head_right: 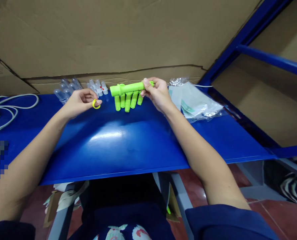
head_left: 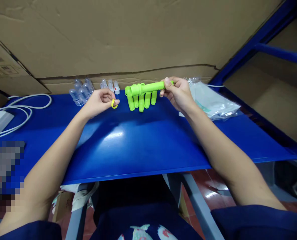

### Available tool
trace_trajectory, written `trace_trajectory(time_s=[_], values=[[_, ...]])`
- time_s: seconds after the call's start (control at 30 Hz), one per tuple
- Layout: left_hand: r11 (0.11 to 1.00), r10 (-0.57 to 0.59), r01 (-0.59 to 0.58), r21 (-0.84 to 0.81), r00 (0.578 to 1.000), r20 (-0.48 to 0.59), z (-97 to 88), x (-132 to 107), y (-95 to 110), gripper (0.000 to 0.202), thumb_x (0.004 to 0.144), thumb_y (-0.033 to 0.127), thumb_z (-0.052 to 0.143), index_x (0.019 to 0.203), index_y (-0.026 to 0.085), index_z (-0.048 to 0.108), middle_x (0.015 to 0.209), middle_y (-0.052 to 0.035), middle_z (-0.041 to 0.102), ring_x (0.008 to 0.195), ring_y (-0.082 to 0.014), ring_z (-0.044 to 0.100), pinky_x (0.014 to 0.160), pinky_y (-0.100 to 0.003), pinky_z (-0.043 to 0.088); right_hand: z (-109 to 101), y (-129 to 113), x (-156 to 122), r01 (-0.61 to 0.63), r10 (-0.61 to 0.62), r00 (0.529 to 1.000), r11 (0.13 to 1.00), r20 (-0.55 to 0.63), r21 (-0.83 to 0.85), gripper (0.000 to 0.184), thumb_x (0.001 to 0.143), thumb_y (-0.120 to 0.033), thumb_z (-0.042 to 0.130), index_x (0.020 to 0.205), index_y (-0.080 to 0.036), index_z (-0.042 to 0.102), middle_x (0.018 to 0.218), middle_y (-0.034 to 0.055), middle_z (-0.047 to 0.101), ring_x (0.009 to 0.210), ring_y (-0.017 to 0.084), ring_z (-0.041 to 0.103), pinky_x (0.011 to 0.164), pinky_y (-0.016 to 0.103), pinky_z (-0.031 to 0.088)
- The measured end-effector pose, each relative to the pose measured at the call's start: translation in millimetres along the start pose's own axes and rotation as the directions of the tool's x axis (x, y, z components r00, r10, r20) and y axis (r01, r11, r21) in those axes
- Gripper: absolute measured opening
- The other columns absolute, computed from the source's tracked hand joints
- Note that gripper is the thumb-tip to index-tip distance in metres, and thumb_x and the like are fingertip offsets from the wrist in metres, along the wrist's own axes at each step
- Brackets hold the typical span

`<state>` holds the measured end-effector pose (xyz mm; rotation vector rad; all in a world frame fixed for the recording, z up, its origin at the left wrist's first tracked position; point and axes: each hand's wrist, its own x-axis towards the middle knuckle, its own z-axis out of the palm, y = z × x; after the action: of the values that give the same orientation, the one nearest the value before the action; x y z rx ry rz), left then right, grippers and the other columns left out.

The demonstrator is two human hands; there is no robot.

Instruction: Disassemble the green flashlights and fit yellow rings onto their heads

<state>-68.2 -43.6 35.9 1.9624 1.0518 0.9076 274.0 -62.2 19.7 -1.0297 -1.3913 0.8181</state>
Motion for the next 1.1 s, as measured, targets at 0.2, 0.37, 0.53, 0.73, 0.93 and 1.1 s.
trace_trajectory(time_s=[0.2,0.37,0.53,0.73,0.93,1.1], values=[[0.95,-0.083,0.128,0.283,0.983,-0.165,-4.4,-4,-14,0.019,0.073,0.03,0.077,0.084,0.019,0.065,0.088,-0.0064,0.075,0.072,-0.0177,0.067,0.074,-0.033,0.059,-17,15,6,0.03,-0.046,0.991,0.991,-0.124,-0.129,0.077,0.065,-0.094,0.079,0.093,-0.026,0.059,0.076,0.0033,0.06,0.075,0.025,0.069,0.076,0.05,0.064],[0.903,-0.08,0.136,0.407,0.985,-0.15,-9.0,-2,-21,0.018,0.071,0.02,0.071,0.089,0.018,0.072,0.094,-0.0071,0.079,0.084,-0.0209,0.07,0.087,-0.035,0.059,-40,18,16,-0.064,-0.009,0.969,0.957,-0.248,-0.284,0.053,0.086,-0.073,0.079,0.09,-0.023,0.06,0.064,0.0004,0.056,0.062,0.023,0.066,0.07,0.047,0.061],[0.903,-0.113,0.175,0.393,0.978,-0.177,-8.1,-1,-22,0.02,0.071,0.012,0.071,0.09,0.017,0.074,0.096,-0.0064,0.08,0.084,-0.0218,0.072,0.089,-0.034,0.058,-46,3,11,-0.058,-0.122,0.91,0.909,-0.396,-0.413,0.021,0.097,-0.031,0.075,0.093,-0.021,0.058,0.074,0.0045,0.065,0.065,0.02,0.066,0.075,0.043,0.057],[0.858,-0.095,0.167,0.486,0.981,-0.168,-12.0,-2,-30,0.013,0.079,0.017,0.074,0.091,0.021,0.079,0.089,-0.0068,0.08,0.084,-0.0265,0.07,0.092,-0.039,0.054,-48,19,6,-0.038,-0.198,0.951,0.687,-0.236,-0.725,0.027,0.088,-0.018,0.075,0.089,-0.024,0.049,0.102,0.0121,0.068,0.112,0.033,0.067,0.112,0.055,0.047],[0.799,-0.15,0.219,0.56,0.974,-0.168,-10.5,-5,-24,0.019,0.081,0.032,0.086,0.098,0.023,0.082,0.089,-0.0072,0.08,0.087,-0.029,0.069,0.086,-0.039,0.052,-25,45,-3,-0.006,-0.061,0.997,0.503,-0.042,-0.864,0.034,0.087,-0.02,0.072,0.117,-0.018,0.056,0.129,0.0205,0.063,0.124,0.041,0.063,0.107,0.062,0.052],[0.67,-0.27,0.282,0.687,0.954,-0.129,-3.8,-9,0,0.029,0.095,0.042,0.073,0.114,0.023,0.084,0.113,-0.0095,0.084,0.105,-0.0298,0.074,0.085,-0.036,0.053,-1,33,-16,-0.011,0.084,0.996,0.299,0.015,-0.954,0.045,0.094,-0.027,0.065,0.134,-0.008,0.054,0.137,0.0282,0.061,0.12,0.043,0.065,0.1,0.059,0.055]])
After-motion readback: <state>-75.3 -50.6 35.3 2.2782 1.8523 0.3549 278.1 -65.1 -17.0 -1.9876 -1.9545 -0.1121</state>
